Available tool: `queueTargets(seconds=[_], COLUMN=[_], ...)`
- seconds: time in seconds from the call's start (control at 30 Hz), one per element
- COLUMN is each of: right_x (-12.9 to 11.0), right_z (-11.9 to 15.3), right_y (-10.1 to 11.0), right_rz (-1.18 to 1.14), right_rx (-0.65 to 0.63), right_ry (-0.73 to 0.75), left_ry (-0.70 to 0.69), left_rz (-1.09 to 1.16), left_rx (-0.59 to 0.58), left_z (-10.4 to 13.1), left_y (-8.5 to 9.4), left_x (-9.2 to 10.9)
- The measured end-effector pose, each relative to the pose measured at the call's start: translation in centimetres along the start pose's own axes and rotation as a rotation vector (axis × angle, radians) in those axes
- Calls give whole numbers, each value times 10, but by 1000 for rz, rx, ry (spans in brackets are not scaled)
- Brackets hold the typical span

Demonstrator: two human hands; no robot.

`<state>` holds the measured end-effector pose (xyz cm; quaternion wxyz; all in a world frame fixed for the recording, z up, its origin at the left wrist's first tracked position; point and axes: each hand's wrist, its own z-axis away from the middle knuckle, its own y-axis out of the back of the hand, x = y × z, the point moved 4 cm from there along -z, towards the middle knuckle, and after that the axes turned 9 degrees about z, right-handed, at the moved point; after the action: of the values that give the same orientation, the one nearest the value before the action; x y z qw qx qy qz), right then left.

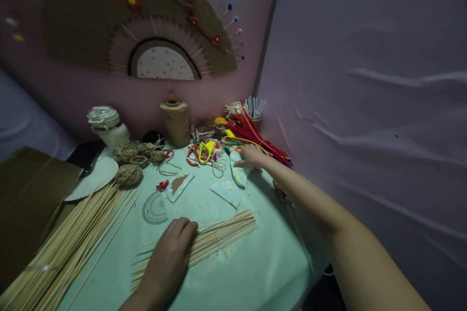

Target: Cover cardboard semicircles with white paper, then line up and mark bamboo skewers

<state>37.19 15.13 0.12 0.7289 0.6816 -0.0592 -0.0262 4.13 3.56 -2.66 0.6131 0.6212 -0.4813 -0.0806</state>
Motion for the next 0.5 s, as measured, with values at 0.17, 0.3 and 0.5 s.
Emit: queueTargets(seconds=[0.17, 0.3, 0.5], right_x=[-2, 2, -28], right_z=[-1, -16, -59], right_y=[5, 43, 83], right_rz=[-97, -273, -633], right_rx=[19, 61, 76], right_ry=[-30, -1, -4], left_ry=[1, 3, 8], left_rz=[8, 9, 18], left_rx=[-1, -6, -9], left_z=[-1, 0, -1], left_y=[0, 1, 1], left_x=[1, 1, 0])
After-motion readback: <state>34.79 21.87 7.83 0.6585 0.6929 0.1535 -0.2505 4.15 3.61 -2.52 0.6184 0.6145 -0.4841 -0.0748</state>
